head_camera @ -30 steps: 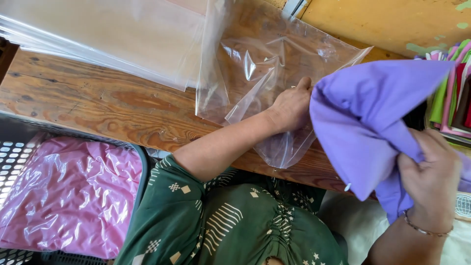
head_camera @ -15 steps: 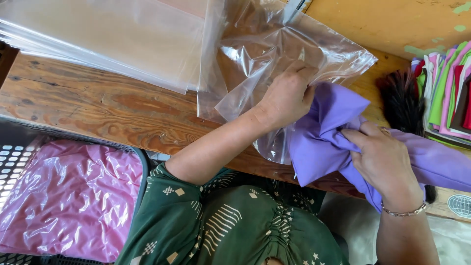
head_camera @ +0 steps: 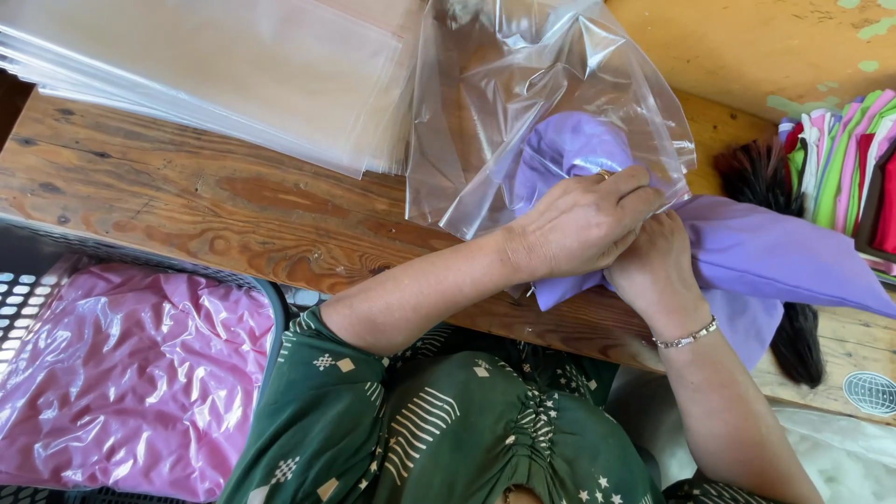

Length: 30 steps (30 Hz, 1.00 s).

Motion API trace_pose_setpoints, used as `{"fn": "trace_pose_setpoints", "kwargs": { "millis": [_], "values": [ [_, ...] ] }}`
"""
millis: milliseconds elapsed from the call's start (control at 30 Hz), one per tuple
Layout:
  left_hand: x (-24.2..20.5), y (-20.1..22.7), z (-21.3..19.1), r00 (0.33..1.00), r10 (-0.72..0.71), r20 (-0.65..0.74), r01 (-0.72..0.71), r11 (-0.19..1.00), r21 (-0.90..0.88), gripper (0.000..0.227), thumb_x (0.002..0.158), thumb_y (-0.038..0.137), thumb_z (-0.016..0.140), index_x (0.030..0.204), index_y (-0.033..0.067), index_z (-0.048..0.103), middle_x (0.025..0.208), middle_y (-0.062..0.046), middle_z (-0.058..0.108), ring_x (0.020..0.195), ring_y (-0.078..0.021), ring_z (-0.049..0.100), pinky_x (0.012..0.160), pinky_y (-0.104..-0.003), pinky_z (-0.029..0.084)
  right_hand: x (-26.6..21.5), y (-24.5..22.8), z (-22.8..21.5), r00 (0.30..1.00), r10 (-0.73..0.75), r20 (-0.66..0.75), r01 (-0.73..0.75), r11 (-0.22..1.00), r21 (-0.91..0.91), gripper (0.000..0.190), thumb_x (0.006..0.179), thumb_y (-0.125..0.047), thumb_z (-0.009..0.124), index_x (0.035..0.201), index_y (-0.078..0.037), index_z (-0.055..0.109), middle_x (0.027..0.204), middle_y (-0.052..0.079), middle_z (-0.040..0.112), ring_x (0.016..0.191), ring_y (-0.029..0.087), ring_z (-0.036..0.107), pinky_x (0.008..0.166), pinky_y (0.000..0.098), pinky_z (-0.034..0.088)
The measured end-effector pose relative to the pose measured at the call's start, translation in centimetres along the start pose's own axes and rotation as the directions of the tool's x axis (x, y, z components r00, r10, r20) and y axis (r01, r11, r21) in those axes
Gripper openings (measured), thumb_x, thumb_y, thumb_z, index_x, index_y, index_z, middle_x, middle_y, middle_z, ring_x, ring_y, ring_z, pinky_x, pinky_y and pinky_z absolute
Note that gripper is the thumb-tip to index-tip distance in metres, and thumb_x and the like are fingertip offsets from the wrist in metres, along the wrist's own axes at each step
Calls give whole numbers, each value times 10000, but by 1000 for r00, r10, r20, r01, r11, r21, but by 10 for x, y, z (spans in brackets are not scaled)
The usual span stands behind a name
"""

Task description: Stuffing a purple fabric cushion cover with white fiberfill, smoothing the surface by hand and with a duster, and inserting it into a plastic bag.

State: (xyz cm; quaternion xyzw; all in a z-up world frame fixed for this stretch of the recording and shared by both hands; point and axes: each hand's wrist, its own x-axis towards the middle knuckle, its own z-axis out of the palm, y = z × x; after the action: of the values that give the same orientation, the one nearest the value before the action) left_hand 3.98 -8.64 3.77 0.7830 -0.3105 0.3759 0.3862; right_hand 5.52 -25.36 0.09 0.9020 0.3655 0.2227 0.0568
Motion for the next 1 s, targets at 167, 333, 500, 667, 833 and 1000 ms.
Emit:
{"fn": "trace_pose_setpoints", "kwargs": {
  "millis": [167,333,500,667,833,1000],
  "values": [
    [-10,-17,25,996,3,-89,10,990,142,85,800,201,459,768,126,483,813,-44,420,746,-297,521,566,-381,465,13,7,-1,970,41,-239,-75,988,-136,193,728,-165,663,894,-65,673,837,70,601,835,292,616,758,362,484],
    [-14,-13,30,983,-78,-164,128,941,314,163,737,182,518,840,57,501,1082,-166,478,1075,-376,469,928,-468,396,-25,40,32,952,185,-245,-228,960,-161,335,574,-232,798,837,-136,612,798,27,545,794,242,611,726,349,496],
    [-16,-14,21,961,-275,10,249,886,390,224,662,29,556,862,60,461,798,-111,478,578,-294,494,458,-403,402,5,13,-34,865,437,-248,-391,895,213,566,725,-26,661,1260,2,476,910,154,597,792,331,597,688,442,484],
    [-25,-2,25,944,-208,257,124,943,308,295,633,-60,563,882,61,460,758,-124,554,525,-320,578,427,-412,479,18,13,-40,917,379,-123,-350,913,209,898,864,-27,700,1497,-54,62,1495,258,349,1068,432,537,625,561,500],
    [-17,15,6,849,-96,520,195,971,-139,217,811,155,532,965,41,433,823,-162,568,659,-408,596,540,-516,470,22,28,-39,897,378,-228,-308,906,291,355,771,-72,585,1110,31,555,1033,185,622,834,368,621,650,451,466],
    [2,27,-34,988,136,-68,-147,973,-180,226,929,247,524,973,30,568,903,-122,554,665,-317,573,604,-395,493,15,37,-90,896,409,172,-436,745,505,345,675,-9,608,1018,-16,575,944,80,620,832,192,551,725,314,408]
  ]
}}
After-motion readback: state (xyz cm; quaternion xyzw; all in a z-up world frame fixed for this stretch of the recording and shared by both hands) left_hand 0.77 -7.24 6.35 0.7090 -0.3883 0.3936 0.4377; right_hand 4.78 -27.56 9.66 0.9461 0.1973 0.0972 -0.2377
